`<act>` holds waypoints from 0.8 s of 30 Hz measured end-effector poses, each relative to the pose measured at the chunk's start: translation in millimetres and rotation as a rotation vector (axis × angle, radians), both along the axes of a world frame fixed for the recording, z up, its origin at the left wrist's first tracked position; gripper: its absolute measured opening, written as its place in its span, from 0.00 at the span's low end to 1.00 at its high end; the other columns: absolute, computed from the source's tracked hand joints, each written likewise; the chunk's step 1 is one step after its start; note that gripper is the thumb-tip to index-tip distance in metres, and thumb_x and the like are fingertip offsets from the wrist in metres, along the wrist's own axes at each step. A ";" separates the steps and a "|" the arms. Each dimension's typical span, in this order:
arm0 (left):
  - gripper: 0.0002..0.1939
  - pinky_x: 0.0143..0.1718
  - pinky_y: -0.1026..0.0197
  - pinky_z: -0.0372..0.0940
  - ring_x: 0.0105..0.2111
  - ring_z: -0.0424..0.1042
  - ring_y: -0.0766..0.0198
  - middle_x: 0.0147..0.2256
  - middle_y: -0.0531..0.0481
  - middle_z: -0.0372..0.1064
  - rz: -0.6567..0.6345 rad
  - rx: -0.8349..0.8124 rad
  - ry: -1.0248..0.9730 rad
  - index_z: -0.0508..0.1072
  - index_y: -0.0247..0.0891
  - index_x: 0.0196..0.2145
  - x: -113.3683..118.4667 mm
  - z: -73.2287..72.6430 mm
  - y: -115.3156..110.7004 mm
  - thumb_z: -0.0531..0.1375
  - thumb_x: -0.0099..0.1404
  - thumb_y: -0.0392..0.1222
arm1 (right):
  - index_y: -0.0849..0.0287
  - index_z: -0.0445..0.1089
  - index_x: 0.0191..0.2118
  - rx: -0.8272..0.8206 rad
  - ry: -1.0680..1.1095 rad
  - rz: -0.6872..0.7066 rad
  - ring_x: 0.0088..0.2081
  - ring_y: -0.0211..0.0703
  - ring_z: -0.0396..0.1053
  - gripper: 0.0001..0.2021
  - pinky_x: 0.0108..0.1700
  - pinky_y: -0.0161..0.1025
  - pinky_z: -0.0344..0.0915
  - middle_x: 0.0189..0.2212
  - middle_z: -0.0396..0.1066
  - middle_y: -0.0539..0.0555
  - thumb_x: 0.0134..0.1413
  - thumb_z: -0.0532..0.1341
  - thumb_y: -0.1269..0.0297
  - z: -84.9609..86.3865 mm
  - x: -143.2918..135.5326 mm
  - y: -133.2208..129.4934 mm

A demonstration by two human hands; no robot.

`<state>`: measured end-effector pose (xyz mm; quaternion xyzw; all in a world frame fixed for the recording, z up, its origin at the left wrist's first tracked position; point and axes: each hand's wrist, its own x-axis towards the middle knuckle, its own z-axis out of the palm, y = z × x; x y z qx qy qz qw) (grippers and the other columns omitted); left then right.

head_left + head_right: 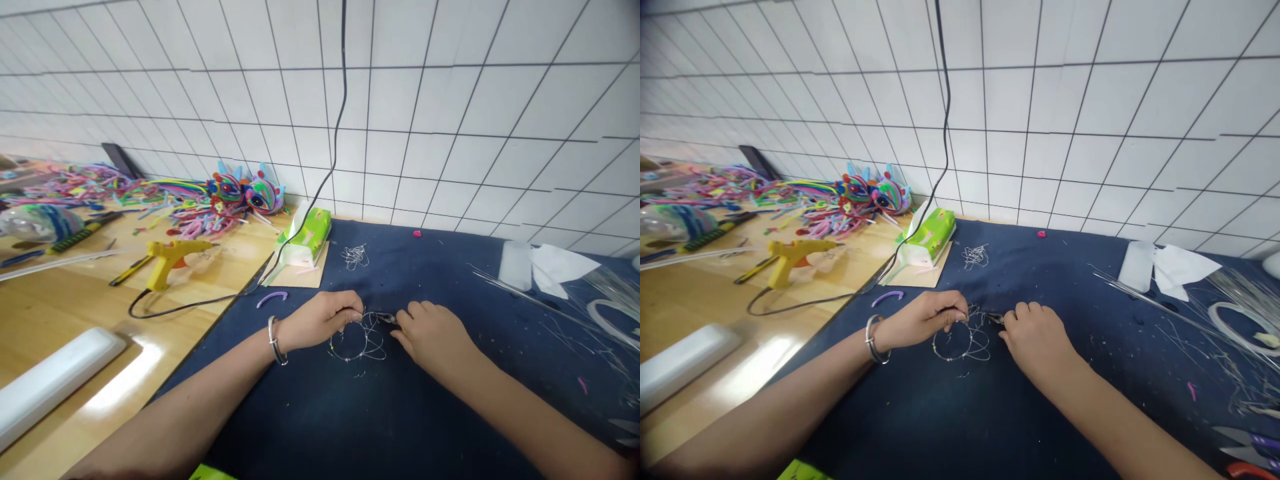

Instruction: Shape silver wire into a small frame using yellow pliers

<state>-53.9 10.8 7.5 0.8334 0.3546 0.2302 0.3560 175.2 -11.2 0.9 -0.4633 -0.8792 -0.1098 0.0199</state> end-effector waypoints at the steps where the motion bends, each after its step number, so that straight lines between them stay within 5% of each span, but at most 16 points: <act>1: 0.08 0.26 0.68 0.61 0.22 0.64 0.73 0.27 0.54 0.63 0.000 -0.015 0.002 0.66 0.35 0.34 0.0 -0.4 0.2 0.49 0.66 0.38 | 0.59 0.67 0.30 -0.002 0.001 -0.003 0.30 0.42 0.63 0.08 0.30 0.37 0.53 0.26 0.65 0.53 0.54 0.56 0.61 -1.3 0.2 -1.2; 24: 0.07 0.27 0.68 0.61 0.24 0.65 0.73 0.30 0.53 0.66 -0.015 -0.033 0.019 0.64 0.36 0.34 -0.3 0.6 -2.7 0.47 0.66 0.36 | 0.56 0.66 0.32 -0.024 -0.001 -0.052 0.30 0.42 0.65 0.12 0.28 0.36 0.52 0.27 0.65 0.51 0.57 0.51 0.55 4.1 17.1 -0.8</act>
